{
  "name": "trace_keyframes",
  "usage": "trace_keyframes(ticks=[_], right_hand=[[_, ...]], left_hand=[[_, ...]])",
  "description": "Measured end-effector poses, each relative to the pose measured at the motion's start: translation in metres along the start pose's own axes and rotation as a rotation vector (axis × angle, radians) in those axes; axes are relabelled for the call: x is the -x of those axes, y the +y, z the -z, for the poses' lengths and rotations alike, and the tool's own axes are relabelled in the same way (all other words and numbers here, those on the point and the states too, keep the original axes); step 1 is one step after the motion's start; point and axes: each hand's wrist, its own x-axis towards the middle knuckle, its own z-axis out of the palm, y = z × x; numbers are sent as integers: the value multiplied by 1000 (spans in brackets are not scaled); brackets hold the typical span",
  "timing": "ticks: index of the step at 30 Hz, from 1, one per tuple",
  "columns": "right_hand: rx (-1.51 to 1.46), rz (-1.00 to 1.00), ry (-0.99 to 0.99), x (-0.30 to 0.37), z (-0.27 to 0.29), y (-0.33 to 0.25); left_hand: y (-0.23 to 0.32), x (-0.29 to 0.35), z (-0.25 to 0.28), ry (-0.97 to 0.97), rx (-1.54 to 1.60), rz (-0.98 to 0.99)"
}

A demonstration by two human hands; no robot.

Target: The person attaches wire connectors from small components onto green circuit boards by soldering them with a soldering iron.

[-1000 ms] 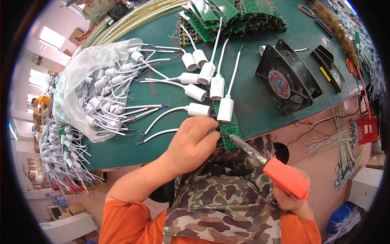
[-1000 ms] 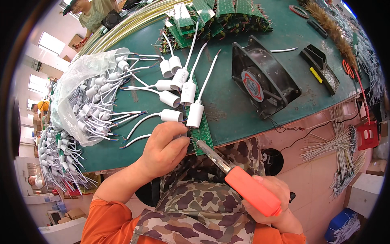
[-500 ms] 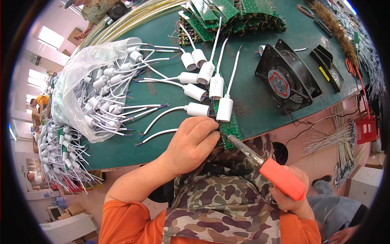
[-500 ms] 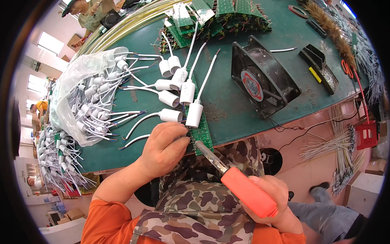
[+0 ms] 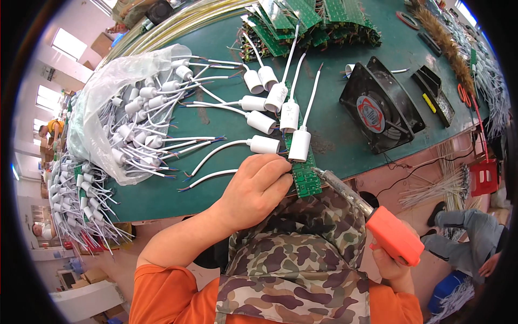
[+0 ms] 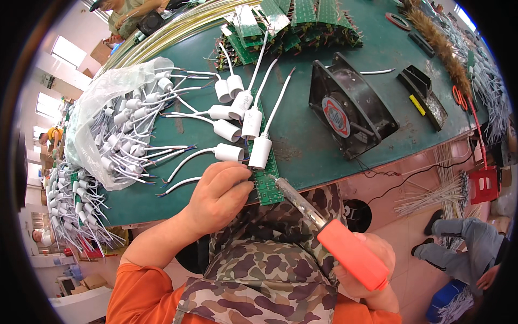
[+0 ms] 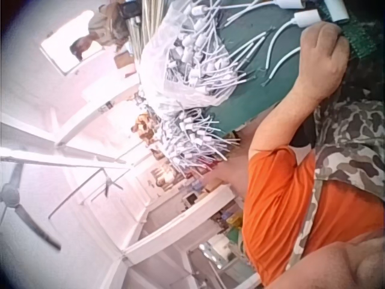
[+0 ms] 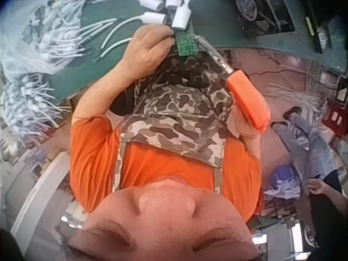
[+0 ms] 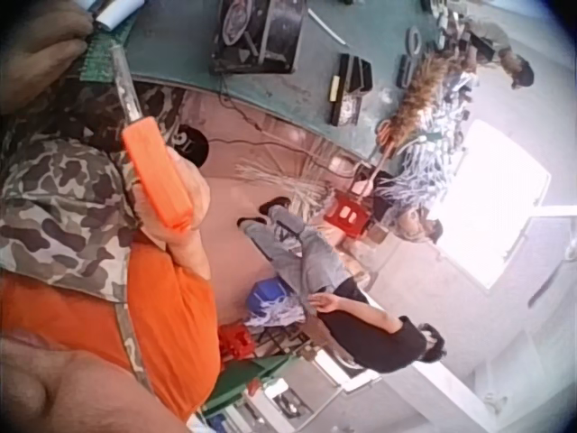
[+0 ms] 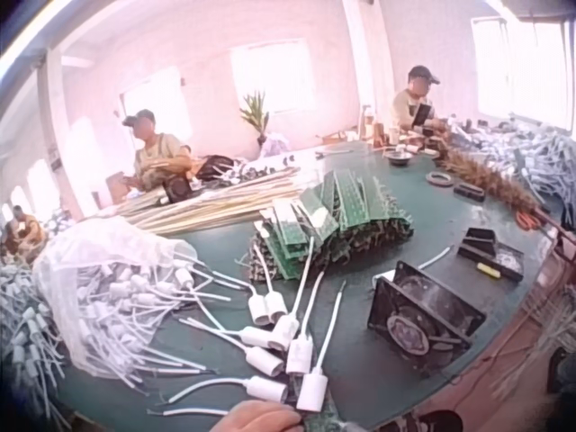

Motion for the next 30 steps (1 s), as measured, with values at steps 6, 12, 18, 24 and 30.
trace_keyframes(ticks=[6, 12, 18, 24, 30], right_hand=[[16, 163, -101, 9, 6, 17], [-1, 165, -77, 11, 1, 19], [-155, -83, -17, 28, 2, 23], [-345, -302, 58, 43, 4, 41], [-410, -316, 101, 31, 0, 40]], left_hand=[[0, 1, 0, -9, -16, -5], [-1, 0, 0, -11, -31, -8], [4, 3, 16, 7, -58, 59], [-16, 0, 26, -67, -202, -13], [-34, -12, 38, -138, 23, 16]])
